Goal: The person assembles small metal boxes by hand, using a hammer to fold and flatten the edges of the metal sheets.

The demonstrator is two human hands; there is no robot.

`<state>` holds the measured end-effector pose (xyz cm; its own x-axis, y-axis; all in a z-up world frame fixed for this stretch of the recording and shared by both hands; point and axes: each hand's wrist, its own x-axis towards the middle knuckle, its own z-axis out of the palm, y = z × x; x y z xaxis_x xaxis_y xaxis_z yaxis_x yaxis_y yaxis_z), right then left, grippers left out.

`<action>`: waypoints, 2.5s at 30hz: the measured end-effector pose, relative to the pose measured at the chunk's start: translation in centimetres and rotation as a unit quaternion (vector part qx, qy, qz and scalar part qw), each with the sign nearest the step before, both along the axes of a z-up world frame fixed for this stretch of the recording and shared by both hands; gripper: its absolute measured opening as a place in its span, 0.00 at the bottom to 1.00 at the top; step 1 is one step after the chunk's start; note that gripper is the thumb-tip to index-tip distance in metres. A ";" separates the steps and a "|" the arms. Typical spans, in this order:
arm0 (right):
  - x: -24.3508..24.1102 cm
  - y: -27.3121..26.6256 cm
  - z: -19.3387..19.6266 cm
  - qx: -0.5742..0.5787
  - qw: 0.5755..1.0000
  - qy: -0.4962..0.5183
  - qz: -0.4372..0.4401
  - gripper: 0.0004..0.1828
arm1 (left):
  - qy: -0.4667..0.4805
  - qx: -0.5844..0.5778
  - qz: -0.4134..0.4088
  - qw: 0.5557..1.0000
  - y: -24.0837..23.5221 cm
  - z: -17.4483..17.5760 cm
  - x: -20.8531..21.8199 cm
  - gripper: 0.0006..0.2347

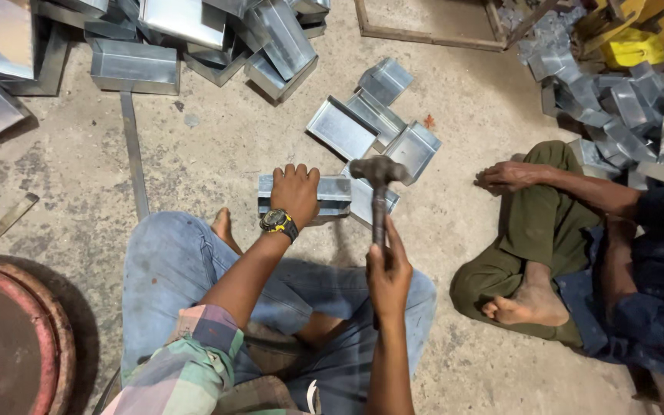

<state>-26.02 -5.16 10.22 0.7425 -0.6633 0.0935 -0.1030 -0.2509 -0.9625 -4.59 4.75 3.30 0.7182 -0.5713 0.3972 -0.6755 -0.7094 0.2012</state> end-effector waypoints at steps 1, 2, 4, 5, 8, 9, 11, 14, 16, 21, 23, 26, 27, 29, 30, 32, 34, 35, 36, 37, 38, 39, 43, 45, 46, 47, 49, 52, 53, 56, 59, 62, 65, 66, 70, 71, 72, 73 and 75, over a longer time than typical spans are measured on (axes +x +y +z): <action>-0.4 0.2 -0.2 0.027 0.999 -0.032 -0.002 0.31 | -0.001 -0.005 0.000 1.000 -0.2 -0.2 0.0 0.10; -0.6 0.3 -0.5 0.053 0.997 -0.064 -0.004 0.32 | 0.000 -0.005 0.007 1.000 -0.3 -0.3 -0.1 0.09; -0.2 1.2 -1.9 0.055 0.994 -0.093 -0.020 0.33 | -0.005 0.002 0.006 1.000 -0.1 -0.3 0.1 0.08; 0.4 1.1 -2.6 0.052 0.993 -0.108 -0.023 0.34 | -0.001 0.003 0.005 1.000 -0.3 -0.2 0.3 0.08; 1.3 0.3 -4.2 -0.103 0.994 0.026 0.039 0.32 | -0.003 -0.001 0.005 1.000 -0.3 0.0 0.5 0.09; 0.9 0.2 -4.6 -0.048 0.998 -0.011 0.028 0.33 | -0.009 -0.005 0.005 1.000 -0.2 -0.1 0.4 0.08; -0.2 -0.2 -5.0 0.063 0.994 -0.084 0.007 0.33 | -0.011 -0.008 0.008 1.000 -0.4 -0.2 0.5 0.08; -1.4 0.1 -5.8 0.090 0.979 -0.182 0.010 0.33 | 0.013 0.003 0.007 1.000 -0.4 -0.6 -0.4 0.10; -0.3 0.0 -6.0 0.067 0.991 -0.118 0.009 0.34 | 0.014 0.009 0.008 1.000 -0.4 0.2 0.2 0.10; 1.1 -0.1 -4.8 0.004 1.000 -0.025 -0.009 0.33 | 0.060 0.015 0.006 0.998 -0.1 2.4 -0.1 0.17; -0.5 0.2 -3.2 0.055 0.993 -0.101 -0.018 0.32 | 0.029 -0.034 0.045 0.998 1.0 2.1 -0.6 0.23; -2.0 0.5 -0.2 0.029 0.986 -0.166 -0.017 0.33 | -0.007 -0.174 0.167 0.970 3.8 -0.5 -0.9 0.28; -2.3 0.8 0.5 0.025 0.981 -0.193 -0.012 0.33 | 0.055 -0.225 0.205 0.951 5.0 -1.9 -1.2 0.28; -3.0 1.3 1.3 0.019 0.969 -0.244 -0.001 0.33 | 0.148 -0.258 0.215 0.930 6.2 -5.0 -0.6 0.28; -3.0 1.7 1.1 0.025 0.964 -0.265 -0.002 0.33 | 0.179 -0.242 0.187 0.935 6.1 -6.4 -0.4 0.27; -2.0 2.2 0.1 0.036 0.950 -0.310 0.006 0.35 | 0.193 -0.211 0.152 0.946 5.4 -8.8 -0.1 0.26; 0.0 2.8 -1.9 0.023 0.962 -0.271 -0.021 0.35 | 0.161 -0.179 0.130 0.962 3.8 -10.1 -0.6 0.26; 0.8 2.9 -2.8 0.013 0.967 -0.250 -0.037 0.35 | 0.161 -0.177 0.132 0.962 3.0 -10.5 -1.0 0.25; 1.5 2.8 -3.5 -0.109 0.974 -0.197 -0.007 0.32 | 0.161 -0.176 0.133 0.962 2.3 -10.6 -1.5 0.25; 1.9 2.8 -4.1 -0.230 0.963 -0.141 0.022 0.29 | 0.161 -0.174 0.131 0.963 1.7 -10.7 -2.1 0.24; 1.9 2.8 -4.3 -0.345 0.934 -0.083 0.051 0.25 | 0.157 -0.166 0.125 0.965 1.3 -10.6 -2.4 0.25; 1.8 2.9 -4.4 -0.276 0.959 -0.060 0.030 0.28 | 0.153 -0.158 0.121 0.968 1.2 -10.4 -2.5 0.25; 0.5 4.6 -3.4 -0.068 0.995 -0.067 -0.013 0.32 | 0.160 -0.147 0.134 0.967 0.9 -9.9 -2.7 0.26; 0.6 5.5 -2.7 -0.077 0.995 -0.056 -0.009 0.31 | 0.161 -0.145 0.146 0.965 0.7 -10.0 -3.1 0.26; 1.1 5.9 -2.4 -0.116 0.993 -0.022 0.002 0.31 | 0.156 -0.145 0.150 0.966 0.6 -9.9 -2.8 0.26; 1.5 6.1 -1.9 -0.155 0.988 0.014 0.014 0.30 | 0.158 -0.144 0.148 0.965 0.6 -9.9 -2.7 0.26; 2.1 6.2 -0.7 -0.199 0.977 0.043 0.061 0.31 | 0.166 -0.142 0.145 0.965 0.4 -10.0 -2.7 0.26; 2.1 6.1 2.1 -0.124 0.990 0.015 0.057 0.29 | 0.159 -0.135 0.133 0.969 0.2 -9.9 -1.5 0.23; 0.8 6.2 3.3 -0.072 0.996 0.004 0.043 0.28 | 0.159 -0.144 0.136 0.967 0.4 -10.2 -2.2 0.22; -0.3 5.3 6.9 -0.026 0.996 -0.082 0.030 0.31 | 0.159 -0.164 0.134 0.964 0.2 -10.0 -1.6 0.21; 0.4 4.0 8.3 -0.064 0.960 -0.264 0.069 0.33 | 0.176 -0.157 0.133 0.963 0.1 -10.0 -2.0 0.21; 2.8 3.5 6.5 -0.054 0.937 -0.330 0.103 0.35 | 0.163 -0.158 0.136 0.964 0.1 -10.0 -2.3 0.22; 5.5 3.5 4.3 -0.096 0.985 -0.101 0.104 0.19 | 0.170 -0.169 0.141 0.961 -0.2 -10.2 -2.1 0.21; 6.0 3.4 4.0 -0.257 0.957 0.006 0.132 0.31 | 0.173 -0.164 0.142 0.961 -0.4 -10.4 -2.1 0.22; 5.5 3.3 4.6 -0.291 0.924 0.203 0.145 0.31 | 0.102 -0.140 0.173 0.970 -1.1 -10.8 -0.9 0.20; 4.8 3.3 5.0 -0.302 0.928 0.166 0.138 0.30 | 0.122 -0.140 0.175 0.967 -1.3 -10.9 -0.8 0.19; 4.1 3.2 5.4 -0.313 0.932 0.128 0.132 0.29 | 0.141 -0.140 0.176 0.964 -1.4 -10.9 -0.7 0.18; 3.0 3.8 5.4 -0.283 0.947 0.103 0.112 0.29 | 0.164 -0.135 0.166 0.963 -1.4 -11.1 -1.2 0.16; 2.0 4.9 4.7 -0.226 0.970 0.042 0.075 0.28 | 0.180 -0.169 0.157 0.956 -1.4 -11.0 -1.5 0.15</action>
